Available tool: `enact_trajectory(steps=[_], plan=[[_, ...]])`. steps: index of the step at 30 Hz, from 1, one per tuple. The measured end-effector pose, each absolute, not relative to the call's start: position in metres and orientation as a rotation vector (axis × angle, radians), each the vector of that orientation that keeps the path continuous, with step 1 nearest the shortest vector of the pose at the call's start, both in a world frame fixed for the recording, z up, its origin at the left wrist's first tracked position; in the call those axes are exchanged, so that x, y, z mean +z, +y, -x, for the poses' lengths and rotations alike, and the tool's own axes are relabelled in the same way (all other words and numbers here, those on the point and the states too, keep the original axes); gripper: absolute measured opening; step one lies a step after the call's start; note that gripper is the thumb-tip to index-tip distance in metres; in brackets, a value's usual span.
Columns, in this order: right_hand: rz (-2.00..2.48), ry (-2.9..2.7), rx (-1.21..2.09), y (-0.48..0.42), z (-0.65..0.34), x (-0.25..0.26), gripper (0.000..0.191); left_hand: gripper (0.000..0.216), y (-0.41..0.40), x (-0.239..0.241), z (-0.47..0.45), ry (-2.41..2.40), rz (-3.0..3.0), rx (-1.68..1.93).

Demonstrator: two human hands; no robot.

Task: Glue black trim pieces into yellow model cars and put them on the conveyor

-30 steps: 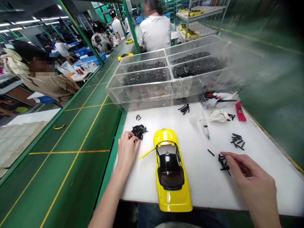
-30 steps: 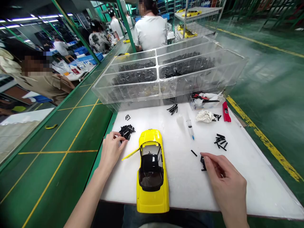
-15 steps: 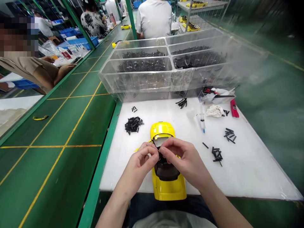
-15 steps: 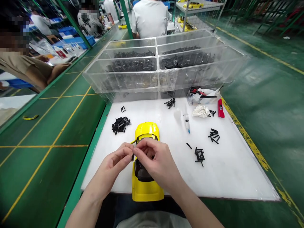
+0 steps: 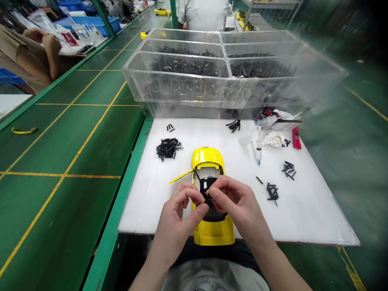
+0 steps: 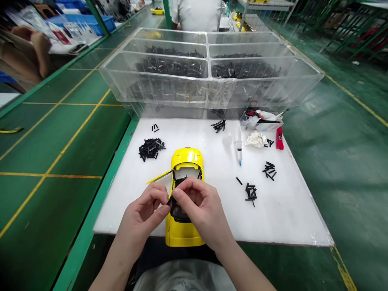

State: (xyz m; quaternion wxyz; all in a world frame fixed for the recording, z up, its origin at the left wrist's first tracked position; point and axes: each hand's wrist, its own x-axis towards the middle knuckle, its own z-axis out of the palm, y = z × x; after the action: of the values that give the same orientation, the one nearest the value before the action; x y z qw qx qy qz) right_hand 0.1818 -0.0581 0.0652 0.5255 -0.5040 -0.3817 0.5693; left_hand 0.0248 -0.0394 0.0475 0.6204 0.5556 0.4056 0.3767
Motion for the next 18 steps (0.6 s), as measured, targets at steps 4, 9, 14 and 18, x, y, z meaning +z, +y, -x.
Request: enact_trajectory(steps=[4, 9, 14, 18], plan=[[1.197, -0.972, 1.327, -0.061, -0.179, 0.065, 0.021, 0.008, -0.043, 0.048, -0.023, 0.961, -1.356, 0.889], [1.295, -1.229, 1.147, -0.065, -0.180, 0.067, 0.018, 0.006, -0.044, 0.054, -0.017, 1.026, -1.470, 0.895], [1.322, -1.579, 0.818, -0.064, -0.179, 0.070, 0.015, 0.022, -0.039, 0.056, -0.011, 1.164, -1.721, 0.919], [1.418, -1.495, 0.691, -0.063, -0.191, 0.062, 0.018, 0.009, -0.030, 0.040, -0.003, 1.227, -1.840, 0.937]])
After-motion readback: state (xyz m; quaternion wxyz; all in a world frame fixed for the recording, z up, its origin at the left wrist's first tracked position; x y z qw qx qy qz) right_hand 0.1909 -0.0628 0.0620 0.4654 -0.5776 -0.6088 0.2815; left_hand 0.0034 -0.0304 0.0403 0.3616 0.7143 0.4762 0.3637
